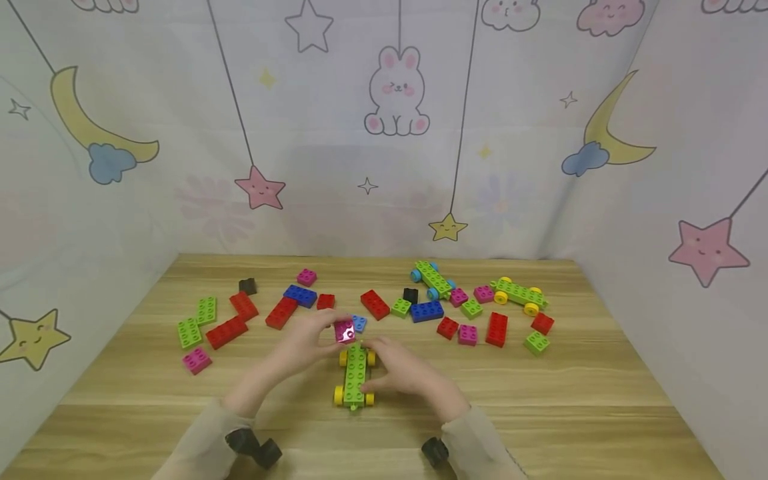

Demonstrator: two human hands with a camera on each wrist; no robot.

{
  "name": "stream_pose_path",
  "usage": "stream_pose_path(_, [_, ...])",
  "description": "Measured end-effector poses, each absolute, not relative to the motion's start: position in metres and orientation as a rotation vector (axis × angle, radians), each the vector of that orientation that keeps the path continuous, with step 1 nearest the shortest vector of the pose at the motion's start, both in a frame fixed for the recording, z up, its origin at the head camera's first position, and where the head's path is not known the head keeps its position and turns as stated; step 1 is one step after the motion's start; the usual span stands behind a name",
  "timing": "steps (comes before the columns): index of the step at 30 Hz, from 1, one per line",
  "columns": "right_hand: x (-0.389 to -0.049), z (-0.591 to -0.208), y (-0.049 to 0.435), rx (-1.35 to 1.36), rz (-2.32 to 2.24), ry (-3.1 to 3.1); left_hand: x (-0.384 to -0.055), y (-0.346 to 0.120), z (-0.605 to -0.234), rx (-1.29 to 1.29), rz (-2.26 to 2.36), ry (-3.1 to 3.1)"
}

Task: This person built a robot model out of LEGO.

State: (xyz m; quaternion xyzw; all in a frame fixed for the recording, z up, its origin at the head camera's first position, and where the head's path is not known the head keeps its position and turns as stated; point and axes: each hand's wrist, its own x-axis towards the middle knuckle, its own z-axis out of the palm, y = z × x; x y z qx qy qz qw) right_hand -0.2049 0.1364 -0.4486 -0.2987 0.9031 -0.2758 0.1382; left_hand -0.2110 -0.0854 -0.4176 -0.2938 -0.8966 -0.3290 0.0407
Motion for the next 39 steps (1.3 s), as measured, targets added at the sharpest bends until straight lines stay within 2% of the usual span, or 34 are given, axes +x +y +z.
stream_pose_path(10, [-0.205, -0.451, 0.137, -0.873, -0.816, 2.612, -0.210, -0.088, -0.425, -1.050, -1.034, -2.740])
stream_pose_path(30, [-0.203, -0.447, 0.137, -0.768, -0.973, 2.609, -0.211, -0.087, -0.433, -1.075, -1.127, -2.785])
stream_pose_path(39, [-0.202, -0.443, 0.133, -0.800, -1.047, 2.680, -0.211, -0.086, -0.433, -1.083, -1.229, -2.829])
